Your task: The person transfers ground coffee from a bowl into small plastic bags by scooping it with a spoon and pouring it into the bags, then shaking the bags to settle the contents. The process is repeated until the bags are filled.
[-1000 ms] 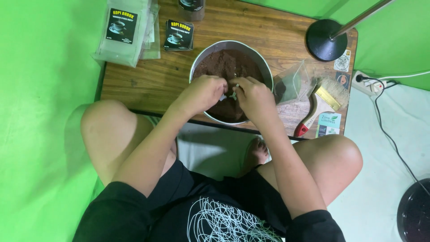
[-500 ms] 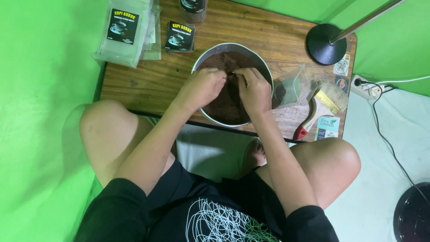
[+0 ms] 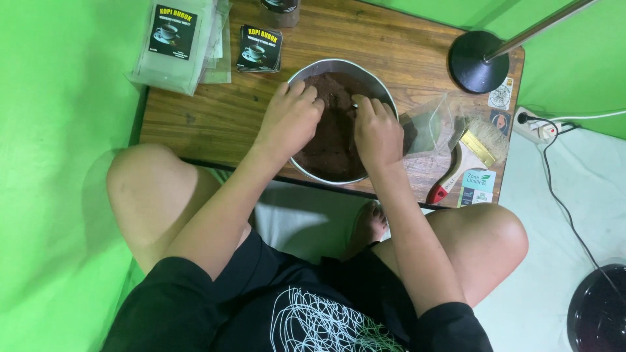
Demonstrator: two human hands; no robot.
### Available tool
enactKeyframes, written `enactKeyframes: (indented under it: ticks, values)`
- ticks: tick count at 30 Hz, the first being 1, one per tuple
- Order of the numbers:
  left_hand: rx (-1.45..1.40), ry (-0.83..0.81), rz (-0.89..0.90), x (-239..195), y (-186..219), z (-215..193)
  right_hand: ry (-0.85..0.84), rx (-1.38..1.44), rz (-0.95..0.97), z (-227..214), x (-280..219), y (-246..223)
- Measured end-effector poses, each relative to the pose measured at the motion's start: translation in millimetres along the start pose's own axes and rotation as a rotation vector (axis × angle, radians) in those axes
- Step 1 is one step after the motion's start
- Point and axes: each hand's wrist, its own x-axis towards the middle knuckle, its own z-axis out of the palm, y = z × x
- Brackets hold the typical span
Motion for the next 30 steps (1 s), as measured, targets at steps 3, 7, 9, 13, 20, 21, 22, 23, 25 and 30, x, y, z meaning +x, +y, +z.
enactKeyframes:
  ticks: [3,7,9,13,20,21,22,23,25,30]
  values:
    - [-0.039,-0.071,-0.07,-12.8,11.5,6.9,-0.065,0.139,0.042,-6.7,-1.6,-5.8]
    - [-0.239,-0.192,-0.206,-18.7,11.7,4.6,-0.095,0.318,0.098,-18.3,-6.6,0.0]
    - [-0.081,-0.079,-0.16,-17.7,4.6,-1.2,-0.084,0.224,0.086,-27.4,-6.4,0.7]
    - [-0.354,-0.268,-0.191,-20.8,24.6,-1.5,-0.142,0.124,0.137,-26.3,-17.4,-5.0]
    - [-0.536,-0.35,-0.28,-11.1,22.1,-32.5,-0.313,0.149,0.207,-45.2,-16.3,-10.5]
    - [-0.626,-0.478,-0.314,-13.4,25.8,-35.3,-0.435,0.155,0.243,-42.5,-17.2,-7.6]
    - [-0.624,-0.477,-0.314,-9.6,27.1,-37.8,-0.433,0.156,0.242,-44.1,-15.9,-7.8]
    - [-0.687,-0.479,-0.312,-5.8,28.3,-40.2,-0.443,0.201,0.233,-45.4,-14.6,-7.8]
    - [-0.753,-0.483,-0.309,-1.5,23.0,-43.8,-0.455,0.244,0.226,-56.9,-9.8,-9.8]
    - [-0.971,-0.491,-0.309,1.6,18.6,-81.5,-0.605,0.436,0.318,-97.3,1.9,-15.4]
